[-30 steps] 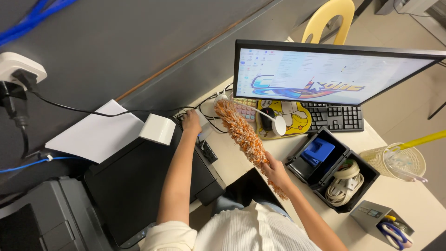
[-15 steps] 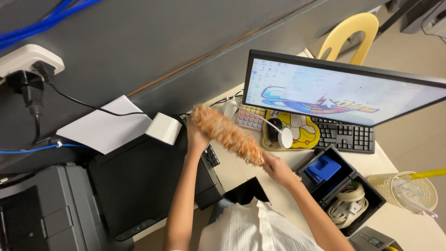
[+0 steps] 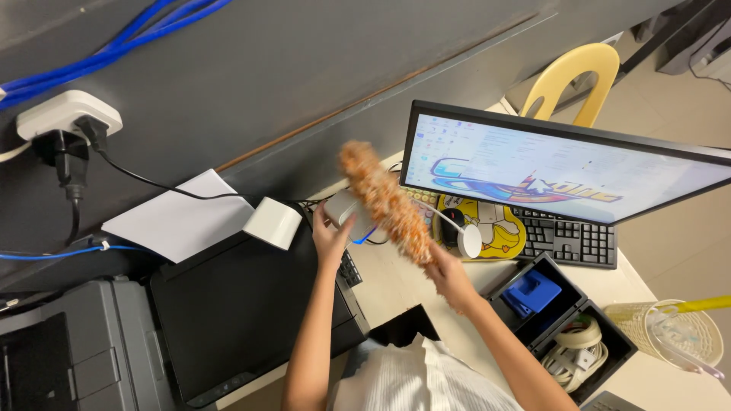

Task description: The person uses a fluffy duster to clean a desk and the area underneath it. They move a spray can and a water bottle aside to reach the space below the desk. The person then dusts a computer monitor, a desk lamp, a keyboard, and a mouse. Finally, they wipe a mousepad and place it on a printer.

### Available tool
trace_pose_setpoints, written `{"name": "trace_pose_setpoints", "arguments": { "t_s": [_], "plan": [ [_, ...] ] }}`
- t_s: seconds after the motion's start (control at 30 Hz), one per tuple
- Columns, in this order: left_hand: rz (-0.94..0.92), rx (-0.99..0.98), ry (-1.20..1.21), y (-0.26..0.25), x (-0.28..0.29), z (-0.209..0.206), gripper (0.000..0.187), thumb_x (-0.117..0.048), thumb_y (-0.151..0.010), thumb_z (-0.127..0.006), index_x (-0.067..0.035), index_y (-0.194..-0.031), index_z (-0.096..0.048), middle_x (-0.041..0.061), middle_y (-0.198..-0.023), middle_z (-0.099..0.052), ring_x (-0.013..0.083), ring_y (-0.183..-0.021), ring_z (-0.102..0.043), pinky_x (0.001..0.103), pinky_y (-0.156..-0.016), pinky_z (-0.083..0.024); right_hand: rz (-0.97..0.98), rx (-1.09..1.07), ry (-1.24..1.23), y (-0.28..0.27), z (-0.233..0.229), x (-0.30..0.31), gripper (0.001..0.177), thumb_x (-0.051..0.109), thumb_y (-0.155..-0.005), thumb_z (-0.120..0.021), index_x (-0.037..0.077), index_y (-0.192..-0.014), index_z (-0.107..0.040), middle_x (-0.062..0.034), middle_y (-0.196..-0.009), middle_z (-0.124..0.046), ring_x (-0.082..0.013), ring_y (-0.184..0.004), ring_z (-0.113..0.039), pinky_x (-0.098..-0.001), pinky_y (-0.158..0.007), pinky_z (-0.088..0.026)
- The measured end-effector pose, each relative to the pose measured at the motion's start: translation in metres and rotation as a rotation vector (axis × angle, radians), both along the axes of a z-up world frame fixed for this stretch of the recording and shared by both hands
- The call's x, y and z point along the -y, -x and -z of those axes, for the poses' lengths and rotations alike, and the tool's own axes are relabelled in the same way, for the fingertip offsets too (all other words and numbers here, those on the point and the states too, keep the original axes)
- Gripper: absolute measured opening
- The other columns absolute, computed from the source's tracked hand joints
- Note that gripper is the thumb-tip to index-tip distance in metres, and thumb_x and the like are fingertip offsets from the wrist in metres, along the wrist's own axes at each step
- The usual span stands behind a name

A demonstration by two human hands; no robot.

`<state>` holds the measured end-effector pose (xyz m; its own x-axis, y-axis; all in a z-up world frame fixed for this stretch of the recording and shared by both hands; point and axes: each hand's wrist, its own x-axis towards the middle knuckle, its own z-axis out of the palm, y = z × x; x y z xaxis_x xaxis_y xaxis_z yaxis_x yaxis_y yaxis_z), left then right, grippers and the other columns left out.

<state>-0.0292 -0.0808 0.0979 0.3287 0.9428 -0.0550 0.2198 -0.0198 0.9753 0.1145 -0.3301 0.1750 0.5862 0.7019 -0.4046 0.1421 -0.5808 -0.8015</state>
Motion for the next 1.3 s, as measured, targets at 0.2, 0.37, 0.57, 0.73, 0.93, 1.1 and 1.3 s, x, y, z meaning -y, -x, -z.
{"name": "trace_pose_setpoints", "arguments": {
  "t_s": [0.2, 0.37, 0.57, 0.73, 0.93, 1.1, 1.3],
  "plan": [
    [0.003, 0.43, 0.251, -0.01, -0.02, 0.085, 0.075, -0.03, -0.087, -0.076, -0.003, -0.149, -0.043, 0.008, -0.146, -0.053, 0.0179, -0.131, -0.054, 0.036, -0.108, -0.046, -0.342, 0.431, -0.368, 0.012, 0.101, 0.004, 0.061, 0.004, -0.083, -0.069, 0.008, -0.142, -0.05, -0.0186, -0.097, -0.068, -0.0359, -0.084, -0.066, -0.0443, -0.069, -0.053],
    [-0.07, 0.345, 0.34, -0.031, -0.026, 0.079, 0.079, -0.039, -0.091, -0.076, 0.004, -0.148, -0.04, 0.017, -0.145, -0.053, 0.0255, -0.131, -0.055, 0.039, -0.106, -0.048, -0.133, 0.122, -0.268, 0.021, 0.131, -0.014, 0.055, 0.005, -0.092, -0.062, 0.013, -0.144, -0.05, -0.0181, -0.095, -0.067, -0.0361, -0.079, -0.065, -0.0449, -0.07, -0.056],
    [-0.113, 0.335, 0.451, -0.038, -0.031, 0.053, 0.087, -0.052, -0.09, -0.069, -0.006, -0.154, -0.033, 0.013, -0.155, -0.042, 0.0238, -0.142, -0.044, 0.037, -0.113, -0.038, -0.031, 0.05, -0.292, -0.001, 0.123, -0.027, 0.056, 0.012, -0.096, -0.054, 0.016, -0.151, -0.046, -0.0105, -0.084, -0.064, -0.0152, -0.067, -0.059, -0.0341, -0.062, -0.052],
    [-0.107, 0.396, 0.471, -0.035, -0.044, 0.05, 0.085, -0.051, -0.09, -0.069, -0.007, -0.155, -0.035, 0.012, -0.156, -0.043, 0.0244, -0.143, -0.045, 0.037, -0.114, -0.037, -0.065, -0.338, -0.092, -0.028, 0.102, -0.005, 0.045, 0.018, -0.102, -0.048, 0.017, -0.146, -0.054, -0.0091, -0.077, -0.056, -0.0146, -0.062, -0.048, -0.0336, -0.057, -0.045],
    [-0.277, 0.733, 0.724, -0.048, -0.051, 0.049, 0.076, -0.046, -0.085, -0.067, -0.007, -0.146, -0.042, 0.011, -0.141, -0.055, 0.025, -0.126, -0.057, 0.045, -0.1, -0.048, -0.296, -0.077, 0.001, -0.021, 0.102, 0.013, 0.045, 0.016, -0.097, -0.053, 0.014, -0.142, -0.052, -0.0079, -0.08, -0.065, -0.0146, -0.065, -0.058, -0.0331, -0.061, -0.052],
    [-0.185, 0.495, 0.299, -0.062, -0.035, 0.067, 0.07, -0.025, -0.083, -0.083, 0.008, -0.138, -0.053, 0.022, -0.136, -0.062, 0.026, -0.122, -0.062, 0.036, -0.1, -0.05, -0.308, 0.035, -0.018, -0.001, 0.008, 0.002, 0.049, 0.019, -0.094, -0.061, 0.01, -0.142, -0.05, -0.018, -0.087, -0.071, -0.0243, -0.069, -0.072, -0.0407, -0.067, -0.058],
    [-0.229, 0.207, -0.022, -0.072, -0.033, 0.076, 0.086, -0.021, -0.074, -0.091, 0.009, -0.138, -0.041, 0.023, -0.136, -0.04, 0.0309, -0.124, -0.049, 0.043, -0.104, -0.045, -0.451, 0.444, 0.255, -0.016, -0.025, 0.021, 0.061, 0.029, -0.096, -0.063, 0.016, -0.152, -0.044, -0.024, -0.09, -0.073, -0.0397, -0.079, -0.07, -0.0509, -0.074, -0.053]
  ]
}}
